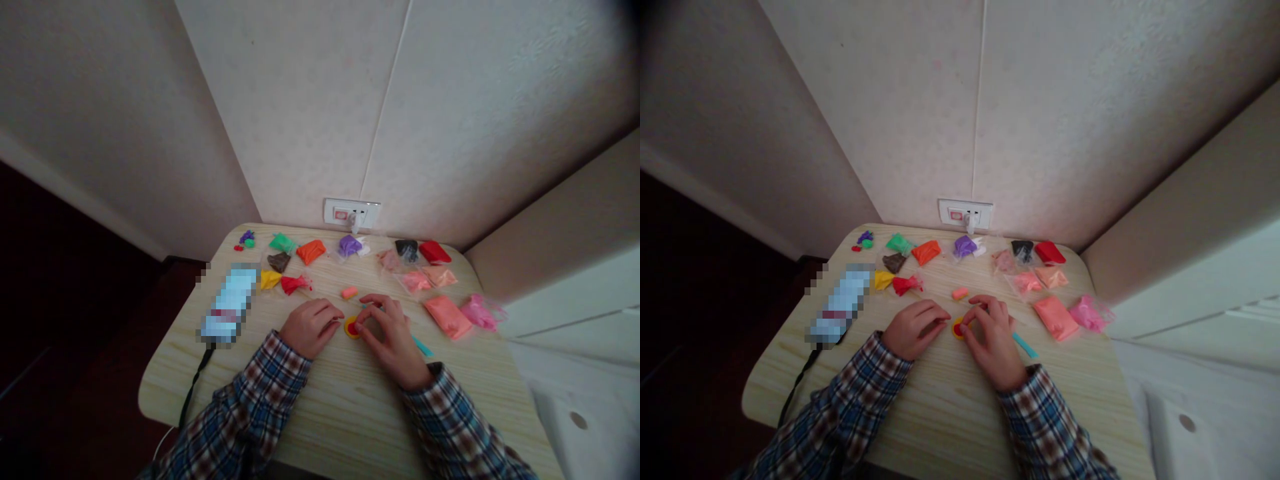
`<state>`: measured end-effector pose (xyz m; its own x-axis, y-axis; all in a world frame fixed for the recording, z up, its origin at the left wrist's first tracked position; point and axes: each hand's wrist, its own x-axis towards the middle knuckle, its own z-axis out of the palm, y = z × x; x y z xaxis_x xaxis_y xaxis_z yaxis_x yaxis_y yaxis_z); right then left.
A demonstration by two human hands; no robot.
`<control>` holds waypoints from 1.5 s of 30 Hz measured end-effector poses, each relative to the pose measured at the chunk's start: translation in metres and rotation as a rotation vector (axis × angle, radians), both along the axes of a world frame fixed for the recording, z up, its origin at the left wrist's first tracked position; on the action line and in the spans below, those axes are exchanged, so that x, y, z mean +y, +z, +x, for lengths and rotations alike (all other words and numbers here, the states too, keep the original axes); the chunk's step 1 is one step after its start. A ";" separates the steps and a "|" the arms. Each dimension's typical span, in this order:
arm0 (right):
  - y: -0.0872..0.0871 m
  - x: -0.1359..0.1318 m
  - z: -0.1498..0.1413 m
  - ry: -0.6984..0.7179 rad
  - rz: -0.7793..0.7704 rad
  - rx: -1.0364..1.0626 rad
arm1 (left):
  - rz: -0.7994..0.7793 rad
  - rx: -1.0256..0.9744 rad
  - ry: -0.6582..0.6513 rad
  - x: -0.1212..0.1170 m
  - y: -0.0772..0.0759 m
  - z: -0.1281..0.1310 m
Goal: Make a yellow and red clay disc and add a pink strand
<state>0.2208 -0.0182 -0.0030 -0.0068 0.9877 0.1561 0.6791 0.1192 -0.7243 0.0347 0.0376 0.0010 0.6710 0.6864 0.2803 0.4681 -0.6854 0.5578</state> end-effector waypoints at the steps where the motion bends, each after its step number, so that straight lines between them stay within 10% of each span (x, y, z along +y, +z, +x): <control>1: 0.000 0.000 0.000 -0.002 -0.001 -0.009 | 0.009 0.006 -0.002 0.000 0.000 0.000; 45: -0.002 0.000 -0.002 -0.066 0.046 -0.167 | 0.269 0.027 -0.031 -0.009 -0.001 0.007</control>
